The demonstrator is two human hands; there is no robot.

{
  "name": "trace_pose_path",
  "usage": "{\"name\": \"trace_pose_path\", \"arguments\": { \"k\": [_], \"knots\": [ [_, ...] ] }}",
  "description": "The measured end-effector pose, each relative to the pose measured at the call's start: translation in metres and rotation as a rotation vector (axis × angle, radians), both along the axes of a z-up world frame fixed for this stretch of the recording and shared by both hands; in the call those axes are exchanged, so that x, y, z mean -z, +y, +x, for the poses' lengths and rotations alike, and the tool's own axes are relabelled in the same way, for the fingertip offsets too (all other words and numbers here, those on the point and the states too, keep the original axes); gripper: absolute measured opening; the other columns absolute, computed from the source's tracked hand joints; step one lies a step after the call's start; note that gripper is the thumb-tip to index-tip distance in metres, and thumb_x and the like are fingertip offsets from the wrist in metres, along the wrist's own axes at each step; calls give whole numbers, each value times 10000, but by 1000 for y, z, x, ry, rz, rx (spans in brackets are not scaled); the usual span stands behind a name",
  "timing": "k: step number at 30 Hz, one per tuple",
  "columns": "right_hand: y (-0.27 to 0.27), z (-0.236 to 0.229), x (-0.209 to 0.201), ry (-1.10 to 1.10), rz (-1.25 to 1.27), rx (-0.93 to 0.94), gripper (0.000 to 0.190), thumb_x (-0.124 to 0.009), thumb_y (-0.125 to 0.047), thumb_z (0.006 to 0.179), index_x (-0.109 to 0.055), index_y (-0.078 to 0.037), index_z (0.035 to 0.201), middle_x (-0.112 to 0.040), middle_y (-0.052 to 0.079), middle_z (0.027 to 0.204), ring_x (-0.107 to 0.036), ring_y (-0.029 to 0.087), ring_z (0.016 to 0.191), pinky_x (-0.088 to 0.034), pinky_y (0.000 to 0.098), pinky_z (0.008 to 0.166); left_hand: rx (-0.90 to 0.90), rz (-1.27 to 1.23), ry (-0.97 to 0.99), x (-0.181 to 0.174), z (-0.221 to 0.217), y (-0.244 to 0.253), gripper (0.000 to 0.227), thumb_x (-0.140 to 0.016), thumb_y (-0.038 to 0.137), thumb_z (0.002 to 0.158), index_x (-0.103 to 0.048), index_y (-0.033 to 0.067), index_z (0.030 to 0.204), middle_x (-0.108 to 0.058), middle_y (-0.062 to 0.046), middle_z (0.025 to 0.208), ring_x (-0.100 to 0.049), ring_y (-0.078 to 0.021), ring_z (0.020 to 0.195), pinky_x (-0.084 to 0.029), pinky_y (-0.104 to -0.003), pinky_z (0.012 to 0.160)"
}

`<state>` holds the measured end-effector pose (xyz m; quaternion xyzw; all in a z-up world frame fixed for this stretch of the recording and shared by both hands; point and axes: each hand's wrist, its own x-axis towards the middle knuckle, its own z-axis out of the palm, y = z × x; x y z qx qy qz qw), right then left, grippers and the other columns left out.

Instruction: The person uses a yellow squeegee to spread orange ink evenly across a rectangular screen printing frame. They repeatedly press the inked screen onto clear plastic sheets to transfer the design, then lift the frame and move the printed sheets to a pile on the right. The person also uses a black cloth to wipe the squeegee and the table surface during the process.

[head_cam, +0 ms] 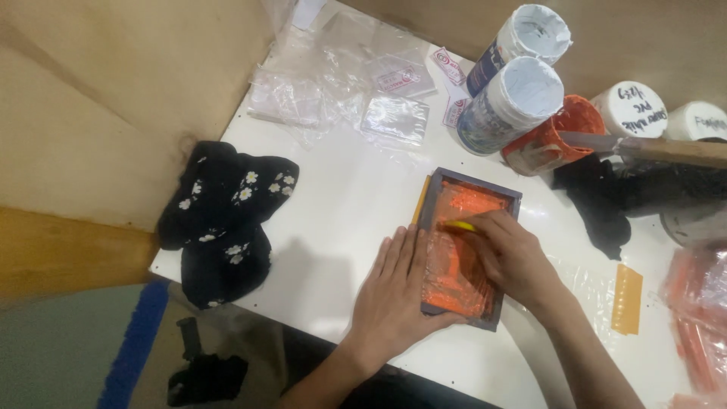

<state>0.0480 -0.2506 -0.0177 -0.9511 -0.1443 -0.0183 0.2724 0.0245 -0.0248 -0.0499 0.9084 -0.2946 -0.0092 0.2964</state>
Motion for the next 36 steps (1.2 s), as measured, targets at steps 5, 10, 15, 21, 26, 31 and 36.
{"name": "trace_pose_path", "arguments": {
  "k": [5,10,15,21,26,31,36],
  "knots": [
    [14,-12,17,-68,-24,-46,291,-558,-86,1014,-630,-58,1294,-670,118,1176,-625,296,1024,-523,407,895,7,15,18,3,-1,0,1258,-579,829,800,-210,-74,1593,-260,-247,1668,-182,-359,1572,-98,-470,1285],
    [5,-49,18,-55,-22,-267,376,-714,-126,917,-610,-4,1258,-655,128,1153,-640,304,994,-559,401,871,11,77,-42,3,-1,0,1260,-519,863,823,-150,-41,1619,-225,-239,1684,-162,-354,1582,-110,-453,1288],
    [-9,-26,-13,153,109,-107,262,-582,-132,981,-709,-130,1209,-723,60,1123,-683,226,916,-555,339,836,8,5,-16,2,-1,1,1281,-574,848,793,-188,-71,1598,-242,-260,1673,-183,-364,1575,-116,-470,1288],
    [-20,0,14,-29,-79,81,266,-590,-73,985,-669,-82,1239,-671,104,1152,-640,275,1039,-532,381,902,1,-4,-25,4,-1,1,1287,-601,845,780,-208,-74,1591,-264,-263,1662,-194,-377,1568,-114,-479,1286],
    [-2,-29,21,-82,-144,27,299,-556,-82,1011,-603,-19,1299,-643,137,1206,-639,303,1023,-570,411,859,9,31,12,3,-3,0,1277,-586,843,809,-167,-64,1605,-213,-255,1682,-161,-353,1578,-92,-464,1286],
    [10,-72,21,-166,-113,-225,622,-811,-191,836,-536,83,1322,-611,218,1210,-639,358,1013,-567,468,918,-4,26,-10,6,-1,-1,1278,-589,844,798,-185,-62,1603,-233,-241,1682,-170,-343,1582,-106,-454,1291],
    [-3,-57,5,23,36,-77,400,-674,-82,901,-647,-91,1300,-704,82,1204,-691,247,1072,-559,351,939,-1,-4,-23,5,0,-1,1277,-600,838,790,-196,-65,1597,-258,-252,1670,-203,-360,1571,-126,-464,1287]
  ]
}}
